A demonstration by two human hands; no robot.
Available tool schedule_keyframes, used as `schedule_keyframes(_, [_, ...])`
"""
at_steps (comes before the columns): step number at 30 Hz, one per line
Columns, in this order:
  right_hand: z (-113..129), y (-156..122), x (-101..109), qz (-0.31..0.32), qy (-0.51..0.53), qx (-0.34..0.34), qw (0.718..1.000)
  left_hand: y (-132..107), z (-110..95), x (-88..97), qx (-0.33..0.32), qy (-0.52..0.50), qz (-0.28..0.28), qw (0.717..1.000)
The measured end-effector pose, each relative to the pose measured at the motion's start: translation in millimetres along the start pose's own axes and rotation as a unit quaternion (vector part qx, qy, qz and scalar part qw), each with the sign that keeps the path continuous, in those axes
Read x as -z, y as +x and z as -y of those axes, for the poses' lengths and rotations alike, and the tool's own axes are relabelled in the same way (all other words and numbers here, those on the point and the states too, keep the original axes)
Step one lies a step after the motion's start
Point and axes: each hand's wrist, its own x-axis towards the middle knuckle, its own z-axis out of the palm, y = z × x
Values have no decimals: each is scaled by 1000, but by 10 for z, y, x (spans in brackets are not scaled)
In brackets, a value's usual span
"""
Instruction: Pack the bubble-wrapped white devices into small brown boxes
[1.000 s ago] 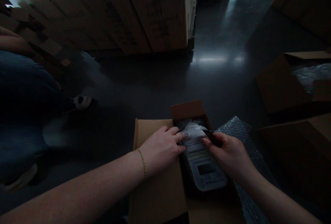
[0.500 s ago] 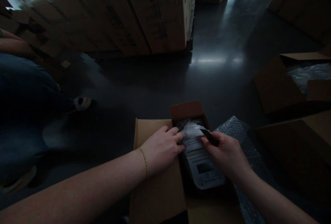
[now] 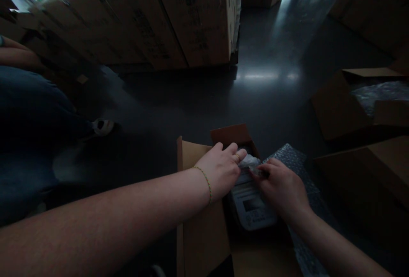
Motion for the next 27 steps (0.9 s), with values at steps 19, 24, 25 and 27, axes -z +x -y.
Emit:
schedule_keyframes(19, [-13,184,77,97,18,-125,987,403,89,-128,63,-185,52,979])
schedule_keyframes(24, [-35,188,61,86,25,-114,989,309,16,-325,151,-291,-54,943])
schedule_keyframes(25, [-35,190,59,87,23,-114,989,293,-13,-363,171,-299,-69,936])
schedule_keyframes(27, [-34,200,61,94,21,-118,988,278,-72,-431,202,-311,-88,924])
